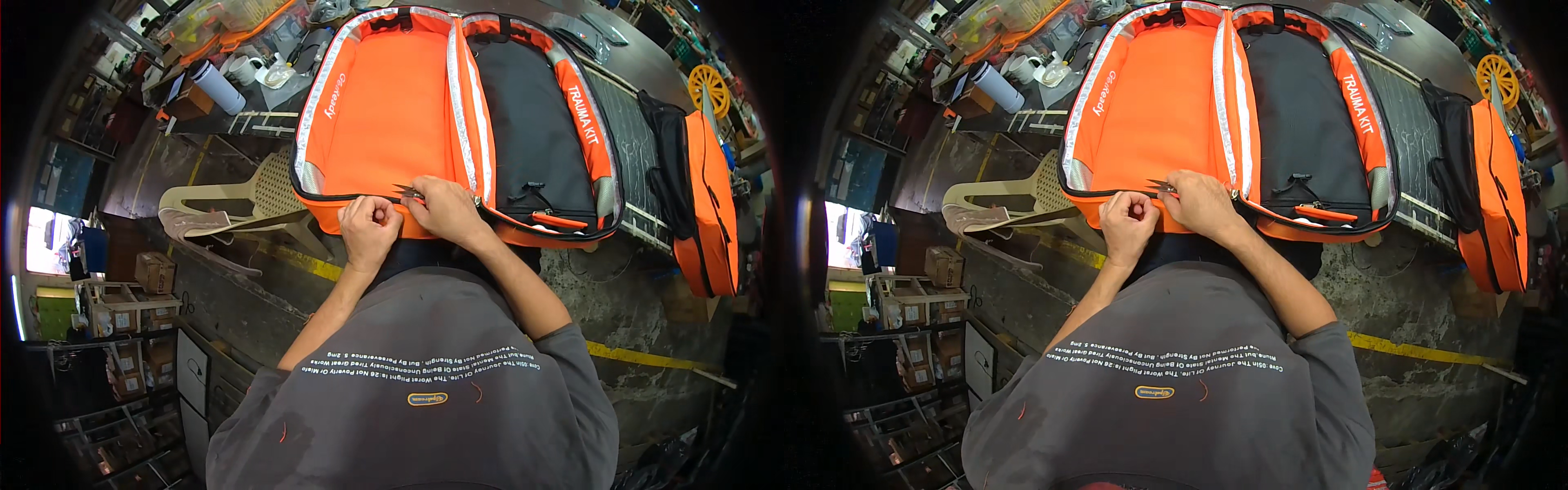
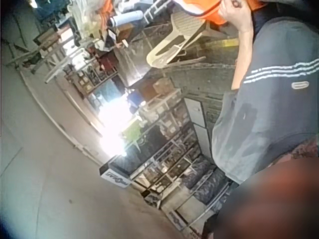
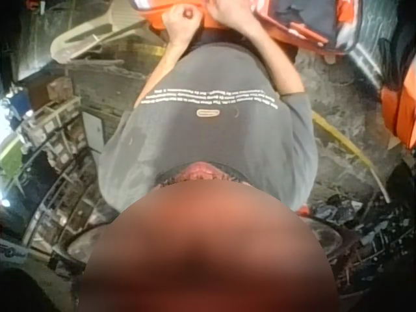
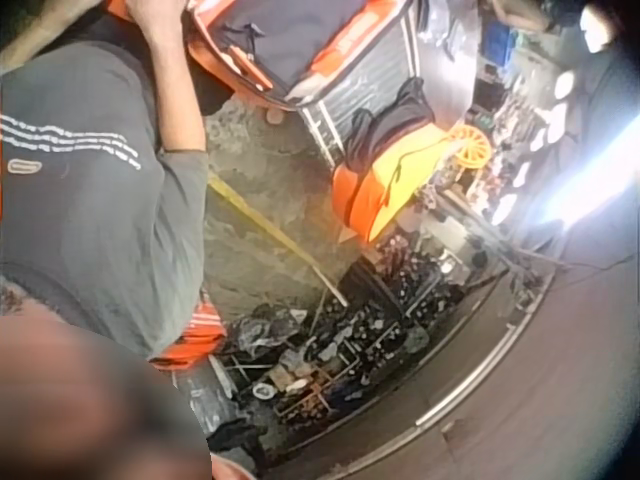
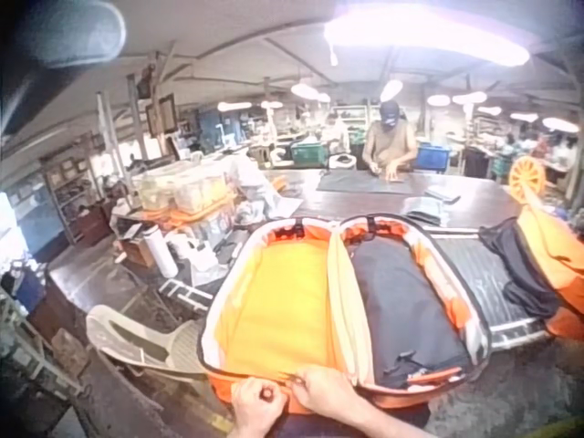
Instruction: Inspecting and assembling the components of a medical trauma kit bag, including zipper testing and thread trimming.
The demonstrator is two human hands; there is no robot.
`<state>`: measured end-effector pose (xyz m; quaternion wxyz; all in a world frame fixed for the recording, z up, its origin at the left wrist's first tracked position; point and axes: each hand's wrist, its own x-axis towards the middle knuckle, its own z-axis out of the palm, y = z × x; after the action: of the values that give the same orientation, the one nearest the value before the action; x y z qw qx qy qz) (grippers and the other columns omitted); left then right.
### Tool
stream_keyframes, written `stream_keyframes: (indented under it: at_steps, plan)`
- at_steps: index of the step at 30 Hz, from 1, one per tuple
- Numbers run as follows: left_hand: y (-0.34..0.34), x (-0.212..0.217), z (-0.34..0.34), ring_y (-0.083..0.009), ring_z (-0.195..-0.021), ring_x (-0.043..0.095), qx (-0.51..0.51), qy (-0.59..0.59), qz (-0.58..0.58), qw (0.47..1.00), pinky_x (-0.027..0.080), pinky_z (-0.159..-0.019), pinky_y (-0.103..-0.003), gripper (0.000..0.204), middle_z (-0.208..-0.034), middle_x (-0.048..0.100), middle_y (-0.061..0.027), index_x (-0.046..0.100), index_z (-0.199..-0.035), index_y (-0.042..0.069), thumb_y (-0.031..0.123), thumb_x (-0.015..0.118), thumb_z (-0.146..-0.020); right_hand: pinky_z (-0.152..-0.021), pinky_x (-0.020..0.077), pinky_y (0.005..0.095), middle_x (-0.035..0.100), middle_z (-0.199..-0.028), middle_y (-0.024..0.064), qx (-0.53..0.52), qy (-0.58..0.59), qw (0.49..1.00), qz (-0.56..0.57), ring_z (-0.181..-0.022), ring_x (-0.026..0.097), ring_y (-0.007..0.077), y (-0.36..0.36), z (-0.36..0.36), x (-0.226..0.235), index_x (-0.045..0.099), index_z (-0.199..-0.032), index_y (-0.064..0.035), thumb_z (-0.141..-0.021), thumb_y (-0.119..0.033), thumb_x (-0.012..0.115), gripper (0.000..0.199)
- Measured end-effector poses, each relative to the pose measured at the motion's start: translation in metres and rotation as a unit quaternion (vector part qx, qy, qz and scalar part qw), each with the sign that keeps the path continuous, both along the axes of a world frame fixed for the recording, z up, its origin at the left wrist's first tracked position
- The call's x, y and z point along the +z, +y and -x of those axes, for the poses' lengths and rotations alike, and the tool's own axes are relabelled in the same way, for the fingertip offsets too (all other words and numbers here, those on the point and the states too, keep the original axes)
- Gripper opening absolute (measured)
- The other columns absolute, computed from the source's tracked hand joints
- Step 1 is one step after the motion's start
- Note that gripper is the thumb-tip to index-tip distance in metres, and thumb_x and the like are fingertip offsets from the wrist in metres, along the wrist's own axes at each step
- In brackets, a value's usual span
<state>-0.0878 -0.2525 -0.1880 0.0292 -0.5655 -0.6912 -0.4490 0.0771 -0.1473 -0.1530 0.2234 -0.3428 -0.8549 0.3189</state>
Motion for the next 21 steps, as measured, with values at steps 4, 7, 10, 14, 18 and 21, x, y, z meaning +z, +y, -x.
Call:
stream_keyframes:
  at_steps: [4, 7, 10, 14, 18, 21]
  plan:
    - [0.001, -0.002, 0.000, -0.0250, -0.067, 0.058, 0.006, 0.019, -0.021, 1.000, 0.045, -0.075, -0.041, 0.017, -0.074, 0.059, -0.0027, 0.063, -0.080, 0.008, 0.007, 0.080, -0.080, -0.076, 0.0552, 0.0524, 0.074, -0.098, 0.0149, 0.004, 0.087, 0.989, -0.121, -0.088, 0.073, 0.0403, -0.011, -0.007, 0.016, 0.072, -0.106, -0.0027, -0.097, -0.026, 0.079, 0.026]
    - [0.000, -0.003, 0.000, -0.0248, -0.068, 0.059, 0.006, 0.014, -0.030, 0.999, 0.046, -0.074, -0.041, 0.016, -0.074, 0.059, -0.0028, 0.063, -0.081, 0.008, 0.007, 0.079, -0.079, -0.074, 0.0554, 0.0488, 0.070, -0.093, 0.0106, 0.037, 0.122, 0.969, -0.211, -0.084, 0.070, 0.0360, -0.009, -0.019, 0.016, 0.070, -0.105, -0.0050, -0.094, -0.020, 0.083, 0.023]
    - [-0.001, -0.003, 0.001, -0.0249, -0.068, 0.058, -0.001, 0.009, -0.038, 0.999, 0.047, -0.074, -0.041, 0.016, -0.074, 0.059, -0.0031, 0.063, -0.080, 0.008, 0.005, 0.079, -0.078, -0.072, 0.0557, 0.0449, 0.066, -0.086, 0.0092, 0.089, 0.135, 0.960, -0.227, -0.080, 0.068, 0.0320, -0.011, -0.027, 0.012, 0.069, -0.100, -0.0048, -0.093, -0.014, 0.083, 0.018]
    - [-0.004, -0.004, 0.002, -0.0250, -0.068, 0.058, -0.006, 0.007, -0.039, 0.999, 0.047, -0.075, -0.041, 0.016, -0.073, 0.059, -0.0034, 0.063, -0.079, 0.008, 0.004, 0.079, -0.077, -0.070, 0.0562, 0.0421, 0.065, -0.084, 0.0088, 0.119, 0.107, 0.949, -0.271, -0.080, 0.068, 0.0290, -0.011, -0.022, -0.006, 0.065, -0.094, -0.0037, -0.094, -0.011, 0.080, 0.017]
    - [-0.004, -0.004, 0.003, -0.0249, -0.068, 0.058, -0.009, 0.013, -0.042, 0.999, 0.047, -0.075, -0.041, 0.017, -0.073, 0.059, -0.0035, 0.062, -0.079, 0.008, 0.004, 0.078, -0.077, -0.071, 0.0563, 0.0416, 0.064, -0.083, 0.0083, 0.116, 0.099, 0.941, -0.301, -0.078, 0.067, 0.0277, -0.012, -0.014, -0.008, 0.064, -0.090, -0.0051, -0.094, -0.011, 0.080, 0.018]
    - [-0.004, -0.005, 0.003, -0.0250, -0.068, 0.058, -0.007, 0.014, -0.044, 0.999, 0.047, -0.075, -0.041, 0.017, -0.073, 0.059, -0.0033, 0.062, -0.079, 0.008, 0.004, 0.078, -0.077, -0.071, 0.0564, 0.0412, 0.064, -0.083, 0.0081, 0.123, 0.094, 0.941, -0.301, -0.077, 0.066, 0.0274, -0.011, -0.011, -0.006, 0.063, -0.090, -0.0057, -0.094, -0.012, 0.079, 0.017]
